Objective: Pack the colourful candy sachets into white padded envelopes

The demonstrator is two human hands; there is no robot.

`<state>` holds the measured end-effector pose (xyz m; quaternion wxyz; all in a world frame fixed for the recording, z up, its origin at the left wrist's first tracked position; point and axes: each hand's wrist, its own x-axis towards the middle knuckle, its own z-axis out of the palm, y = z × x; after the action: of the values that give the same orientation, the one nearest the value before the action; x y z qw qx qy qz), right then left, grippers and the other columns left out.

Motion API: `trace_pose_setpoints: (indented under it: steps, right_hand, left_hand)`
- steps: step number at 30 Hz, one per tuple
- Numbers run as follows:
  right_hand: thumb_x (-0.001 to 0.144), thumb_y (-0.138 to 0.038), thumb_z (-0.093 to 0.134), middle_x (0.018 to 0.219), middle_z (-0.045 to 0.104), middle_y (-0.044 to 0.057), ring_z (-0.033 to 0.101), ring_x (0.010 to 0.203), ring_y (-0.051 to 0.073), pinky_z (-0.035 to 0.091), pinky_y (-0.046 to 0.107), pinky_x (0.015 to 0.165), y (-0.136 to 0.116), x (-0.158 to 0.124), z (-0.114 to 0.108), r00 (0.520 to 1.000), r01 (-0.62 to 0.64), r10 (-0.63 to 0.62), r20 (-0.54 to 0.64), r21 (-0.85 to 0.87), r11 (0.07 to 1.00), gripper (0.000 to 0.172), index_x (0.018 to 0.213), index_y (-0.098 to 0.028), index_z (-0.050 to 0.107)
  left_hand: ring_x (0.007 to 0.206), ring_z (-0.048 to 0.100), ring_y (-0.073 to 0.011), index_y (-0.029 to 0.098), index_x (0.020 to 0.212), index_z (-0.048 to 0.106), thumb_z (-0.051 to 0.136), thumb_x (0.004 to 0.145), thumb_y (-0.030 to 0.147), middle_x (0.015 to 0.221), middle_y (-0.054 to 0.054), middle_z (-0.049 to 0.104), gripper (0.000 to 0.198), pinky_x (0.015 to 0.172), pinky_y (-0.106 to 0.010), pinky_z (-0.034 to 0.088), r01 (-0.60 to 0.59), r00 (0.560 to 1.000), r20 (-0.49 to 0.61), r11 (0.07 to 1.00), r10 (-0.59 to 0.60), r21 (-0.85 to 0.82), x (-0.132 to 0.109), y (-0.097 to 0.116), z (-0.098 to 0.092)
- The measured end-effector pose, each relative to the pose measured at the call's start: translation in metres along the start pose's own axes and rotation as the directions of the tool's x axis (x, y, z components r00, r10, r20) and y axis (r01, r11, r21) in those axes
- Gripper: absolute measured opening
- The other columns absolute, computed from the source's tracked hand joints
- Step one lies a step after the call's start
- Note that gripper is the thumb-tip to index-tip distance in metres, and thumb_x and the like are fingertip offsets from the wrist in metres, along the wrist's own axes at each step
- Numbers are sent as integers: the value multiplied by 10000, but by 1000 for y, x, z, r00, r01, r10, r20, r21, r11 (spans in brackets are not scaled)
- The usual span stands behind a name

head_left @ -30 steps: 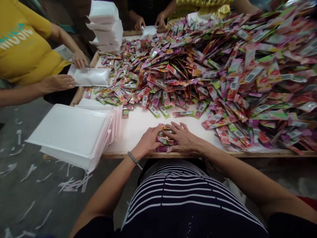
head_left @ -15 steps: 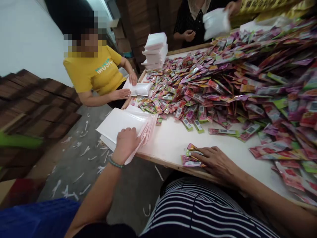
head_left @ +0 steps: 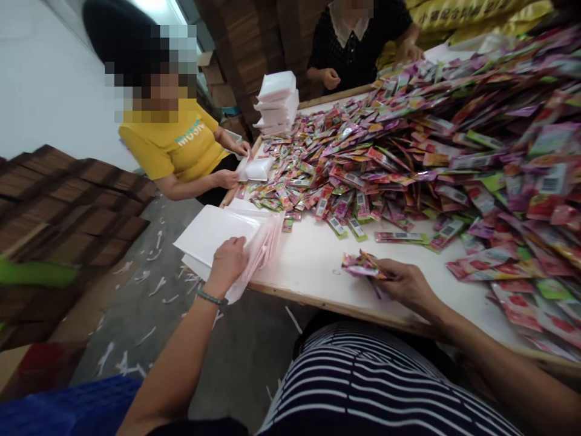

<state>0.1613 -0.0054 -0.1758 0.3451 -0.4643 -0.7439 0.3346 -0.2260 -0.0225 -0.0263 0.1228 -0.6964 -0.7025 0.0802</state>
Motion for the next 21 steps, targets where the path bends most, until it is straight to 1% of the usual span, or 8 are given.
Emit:
trace_pose_setpoints:
  steps: [3, 6, 9, 12, 14, 16, 19, 21]
  right_hand:
    - [734, -406, 617, 643, 654, -6, 530, 500, 133, 397, 237, 462, -5, 2, -12, 951, -281, 302, -72, 211, 936, 425, 1065, -172, 743]
    - [701, -460, 659, 598, 591, -28, 481, 509, 110, 368, 223, 474, -16, 3, -26, 905, -303, 386, -180, 363, 881, 416, 973, -160, 754]
    - [730, -402, 653, 658, 619, -21, 514, 588, 121, 402, 229, 534, -33, -1, -37, 885, -196, 314, -343, 337, 921, 303, 906, -174, 749]
    - [782, -318, 610, 803, 691, 12, 592, 709, 166, 459, 264, 620, -41, -5, -41, 906, -63, 127, -403, 169, 984, 246, 951, -201, 745]
    - [793, -251, 584, 958, 718, 41, 633, 840, 199, 488, 294, 721, -36, -6, -37, 942, 17, -7, -334, 27, 999, 306, 1062, -227, 728]
    - [792, -187, 572, 1043, 718, 58, 637, 911, 210, 485, 310, 786, -25, -7, -30, 974, 38, -70, -215, -149, 988, 407, 1177, -252, 686]
    - [804, -147, 585, 1049, 716, 88, 626, 887, 221, 459, 327, 786, -10, -9, -18, 993, 43, -87, -76, -451, 891, 451, 1239, -246, 649]
    - [846, -177, 588, 1079, 703, 115, 609, 885, 230, 429, 341, 786, -9, -9, -14, 990, 88, -138, -40, -593, 800, 418, 1258, -229, 633]
  left_hand:
    - [920, 630, -272, 106, 1104, 621, 432, 807, 101, 949, -141, 676, 352, 809, -370, 489, -26, 982, -191, 997, 11, -77, 3, 25, -9]
    - [911, 612, -261, 136, 1124, 600, 423, 866, 136, 942, -124, 658, 313, 794, -363, 481, -227, 924, -345, 961, 163, -155, 6, 84, -18]
    - [861, 611, -243, 159, 958, 626, 422, 893, 137, 867, -106, 642, 215, 726, -330, 473, -457, 880, -252, 862, 402, -218, 9, 163, -10]
    - [826, 632, -222, 156, 924, 619, 415, 889, 91, 877, -101, 662, 217, 686, -307, 465, -471, 878, -96, 808, 470, -354, 17, 222, 12]
    - [812, 642, -205, 164, 939, 601, 452, 877, 100, 895, -88, 676, 174, 686, -293, 461, -372, 916, -58, 786, 397, -493, 26, 238, 26]
    - [781, 644, -191, 185, 916, 578, 484, 876, 138, 851, -56, 679, 113, 682, -282, 454, -255, 959, -67, 737, 276, -626, 34, 238, 33]
    - [694, 629, -179, 210, 865, 544, 489, 893, 209, 732, -11, 647, 61, 656, -277, 436, -151, 988, -99, 650, 116, -745, 38, 226, 36]
    - [657, 616, -168, 216, 862, 529, 484, 894, 224, 704, 2, 629, 56, 638, -268, 425, -161, 987, -131, 602, 94, -782, 35, 220, 36]
